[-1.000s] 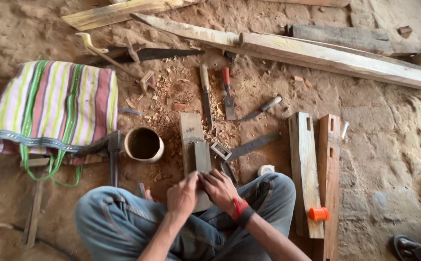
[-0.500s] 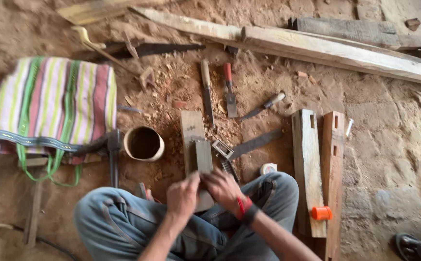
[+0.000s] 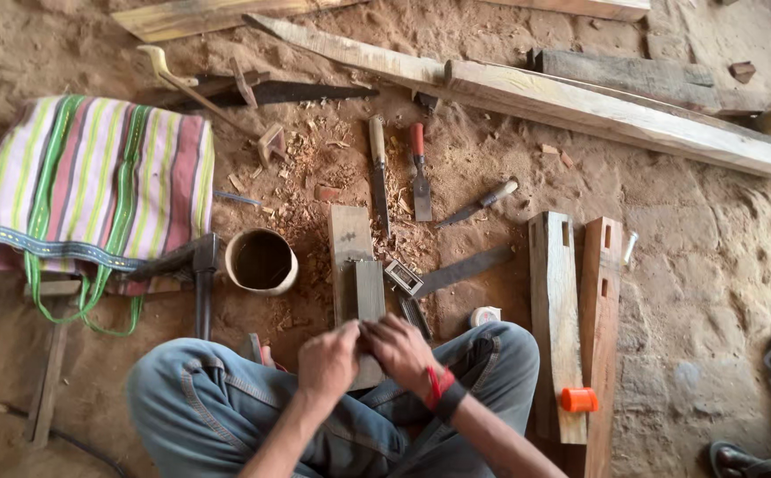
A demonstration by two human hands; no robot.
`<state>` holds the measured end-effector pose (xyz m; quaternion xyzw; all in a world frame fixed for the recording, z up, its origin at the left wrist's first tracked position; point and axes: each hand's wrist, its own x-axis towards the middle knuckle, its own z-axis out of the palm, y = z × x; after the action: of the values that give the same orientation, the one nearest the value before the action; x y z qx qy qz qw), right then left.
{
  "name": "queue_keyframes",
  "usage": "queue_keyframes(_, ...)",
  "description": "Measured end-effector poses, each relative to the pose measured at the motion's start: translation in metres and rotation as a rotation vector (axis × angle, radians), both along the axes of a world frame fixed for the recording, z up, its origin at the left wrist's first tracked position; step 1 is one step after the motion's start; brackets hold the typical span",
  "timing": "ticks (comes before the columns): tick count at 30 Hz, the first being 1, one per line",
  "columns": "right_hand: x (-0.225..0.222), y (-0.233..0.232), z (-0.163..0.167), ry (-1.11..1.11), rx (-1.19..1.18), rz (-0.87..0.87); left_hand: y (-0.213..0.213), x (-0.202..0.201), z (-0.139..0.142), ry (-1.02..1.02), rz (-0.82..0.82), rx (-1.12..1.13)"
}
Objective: The person sits on the ground and sharpens a small metal plane blade on a sharpening stone. They repeatedly rub the blade against the stone, occasionally dipping it into a container of liquid, and inspect the edge between strokes.
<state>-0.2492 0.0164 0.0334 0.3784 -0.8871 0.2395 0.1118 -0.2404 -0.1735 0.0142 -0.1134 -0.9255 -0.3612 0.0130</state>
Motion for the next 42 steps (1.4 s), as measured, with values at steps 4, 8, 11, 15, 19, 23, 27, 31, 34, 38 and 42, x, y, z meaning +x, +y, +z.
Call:
queue_keyframes(4,-0.063,0.005,0.006,0.077,-0.008,0.045,0.007,-0.059,0.003,0.25,0.022,-0.069)
queue_keyframes(8,-0.081,0.0,0.007,0.065,0.108,0.031,0.01,-0.081,0.011,-0.017,0.032,-0.145)
queue_keyframes(11,-0.035,0.002,0.003,0.04,0.133,-0.012,0.007,-0.031,0.008,0.213,0.046,0.022)
queue_keyframes(15,0.005,0.003,-0.005,0.022,0.072,-0.022,0.005,0.007,0.002,0.132,0.024,0.05)
queue_keyframes(19,-0.06,0.003,-0.004,-0.026,0.005,-0.093,0.012,-0.064,0.004,0.116,0.012,-0.174)
queue_keyframes(23,-0.087,0.006,0.003,0.084,0.097,-0.063,0.019,-0.084,0.008,0.426,0.063,-0.143)
queue_keyframes(27,-0.012,0.004,-0.005,0.019,-0.001,-0.046,0.006,-0.013,0.008,-0.09,0.045,-0.081)
queue_keyframes(31,0.0,0.003,-0.012,0.032,0.039,-0.042,0.002,-0.004,0.007,0.026,0.025,0.031)
queue_keyframes(34,-0.054,0.001,-0.007,0.027,0.174,-0.118,0.014,-0.056,0.009,0.275,0.107,-0.19)
queue_keyframes(38,-0.085,0.0,0.007,0.085,0.067,-0.112,0.021,-0.086,0.017,0.093,0.113,-0.139)
queue_keyframes(42,-0.02,0.001,0.009,-0.048,0.112,-0.143,0.008,-0.015,0.018,0.16,0.033,0.025)
